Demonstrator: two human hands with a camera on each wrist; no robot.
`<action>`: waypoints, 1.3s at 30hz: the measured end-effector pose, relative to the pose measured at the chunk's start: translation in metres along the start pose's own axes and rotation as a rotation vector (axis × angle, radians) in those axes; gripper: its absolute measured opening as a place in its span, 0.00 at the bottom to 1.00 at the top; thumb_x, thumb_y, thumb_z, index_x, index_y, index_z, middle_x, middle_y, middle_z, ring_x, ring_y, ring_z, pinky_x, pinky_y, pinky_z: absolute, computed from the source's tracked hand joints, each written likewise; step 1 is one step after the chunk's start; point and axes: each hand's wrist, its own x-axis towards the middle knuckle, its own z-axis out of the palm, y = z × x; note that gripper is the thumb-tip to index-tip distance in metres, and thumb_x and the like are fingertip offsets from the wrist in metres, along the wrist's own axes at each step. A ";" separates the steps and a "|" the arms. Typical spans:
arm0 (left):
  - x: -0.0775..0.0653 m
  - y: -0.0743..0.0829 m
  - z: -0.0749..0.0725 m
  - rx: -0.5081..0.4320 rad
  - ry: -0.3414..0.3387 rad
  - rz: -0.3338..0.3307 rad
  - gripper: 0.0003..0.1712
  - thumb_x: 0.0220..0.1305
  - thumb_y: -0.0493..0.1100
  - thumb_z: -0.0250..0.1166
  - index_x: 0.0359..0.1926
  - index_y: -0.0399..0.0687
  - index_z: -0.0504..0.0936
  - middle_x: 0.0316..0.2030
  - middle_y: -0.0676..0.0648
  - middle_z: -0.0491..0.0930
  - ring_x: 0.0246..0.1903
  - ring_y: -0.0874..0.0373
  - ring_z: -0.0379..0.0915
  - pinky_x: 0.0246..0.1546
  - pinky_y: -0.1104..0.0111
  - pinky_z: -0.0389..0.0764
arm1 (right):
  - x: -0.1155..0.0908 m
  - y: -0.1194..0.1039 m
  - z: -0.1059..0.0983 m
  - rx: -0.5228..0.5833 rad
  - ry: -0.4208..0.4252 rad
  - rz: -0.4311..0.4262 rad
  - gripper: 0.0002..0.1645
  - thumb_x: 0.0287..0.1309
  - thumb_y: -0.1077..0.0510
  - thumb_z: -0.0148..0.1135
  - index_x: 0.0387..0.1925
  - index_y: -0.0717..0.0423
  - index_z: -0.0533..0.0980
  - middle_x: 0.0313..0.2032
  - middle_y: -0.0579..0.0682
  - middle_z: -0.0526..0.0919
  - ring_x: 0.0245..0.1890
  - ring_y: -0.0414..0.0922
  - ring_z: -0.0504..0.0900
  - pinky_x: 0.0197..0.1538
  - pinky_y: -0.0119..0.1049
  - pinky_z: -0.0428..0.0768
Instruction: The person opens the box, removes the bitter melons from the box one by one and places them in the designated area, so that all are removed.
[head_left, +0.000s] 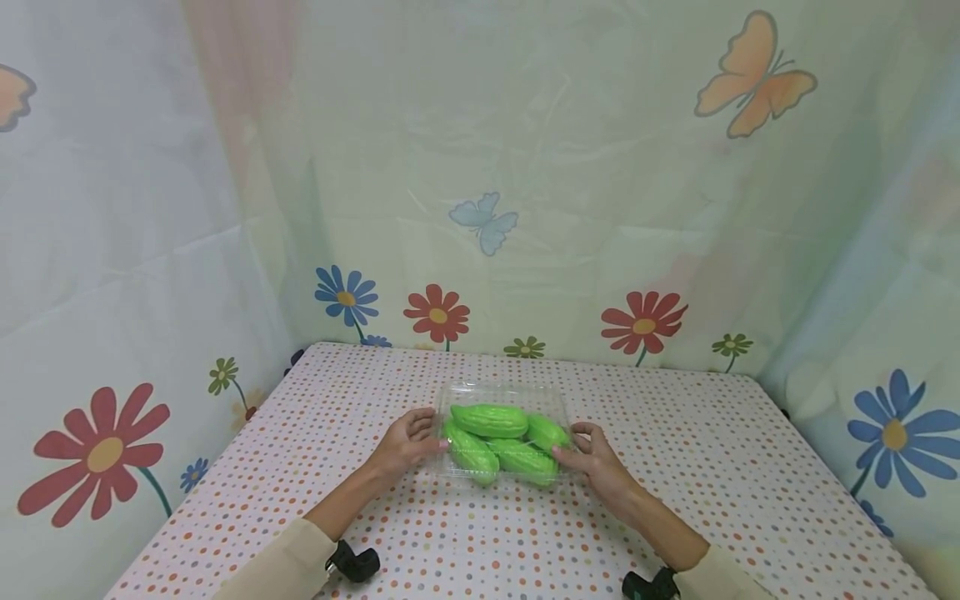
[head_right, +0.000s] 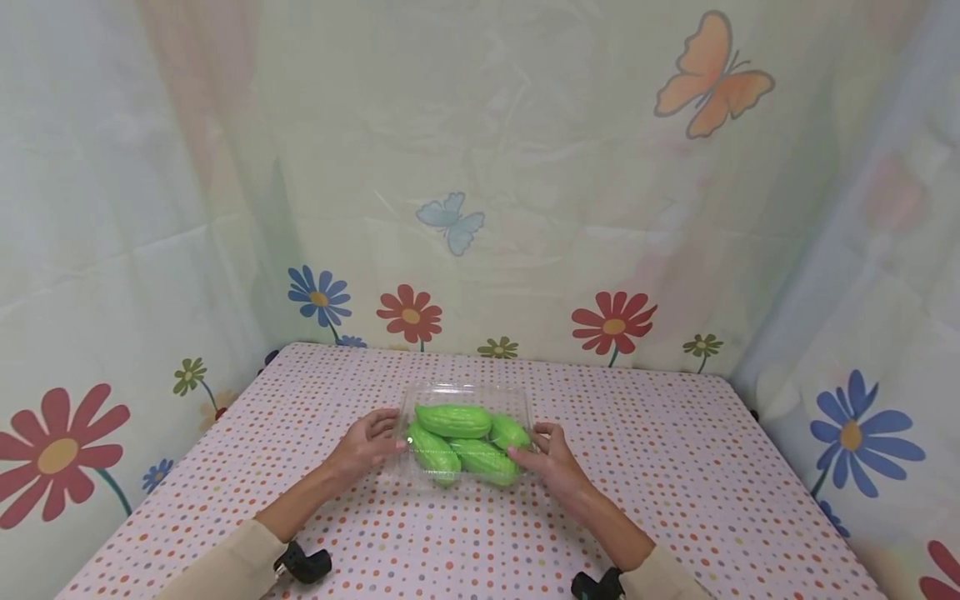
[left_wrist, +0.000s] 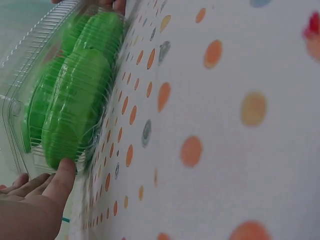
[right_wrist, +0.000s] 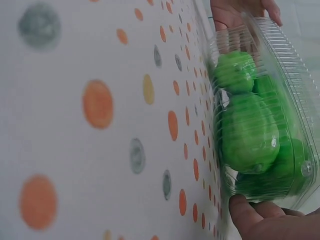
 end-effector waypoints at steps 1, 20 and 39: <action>-0.001 0.000 0.000 -0.001 -0.003 -0.003 0.53 0.59 0.44 0.72 0.76 0.29 0.52 0.75 0.27 0.53 0.75 0.32 0.47 0.72 0.46 0.61 | 0.000 0.000 0.000 0.004 -0.002 0.005 0.50 0.67 0.46 0.63 0.72 0.62 0.44 0.77 0.72 0.42 0.76 0.67 0.51 0.75 0.66 0.48; -0.008 -0.005 -0.001 0.028 0.024 0.017 0.56 0.53 0.43 0.80 0.73 0.27 0.57 0.72 0.25 0.58 0.74 0.32 0.52 0.71 0.52 0.64 | 0.001 0.010 0.004 0.123 0.091 -0.040 0.49 0.53 0.61 0.76 0.70 0.66 0.59 0.68 0.69 0.69 0.58 0.53 0.81 0.52 0.34 0.83; -0.012 -0.009 0.010 -0.018 0.196 -0.014 0.27 0.50 0.40 0.80 0.45 0.29 0.77 0.21 0.52 0.78 0.20 0.67 0.66 0.19 0.76 0.69 | 0.002 0.015 0.005 0.085 0.260 -0.020 0.34 0.47 0.57 0.81 0.50 0.70 0.75 0.25 0.47 0.84 0.21 0.37 0.76 0.24 0.28 0.76</action>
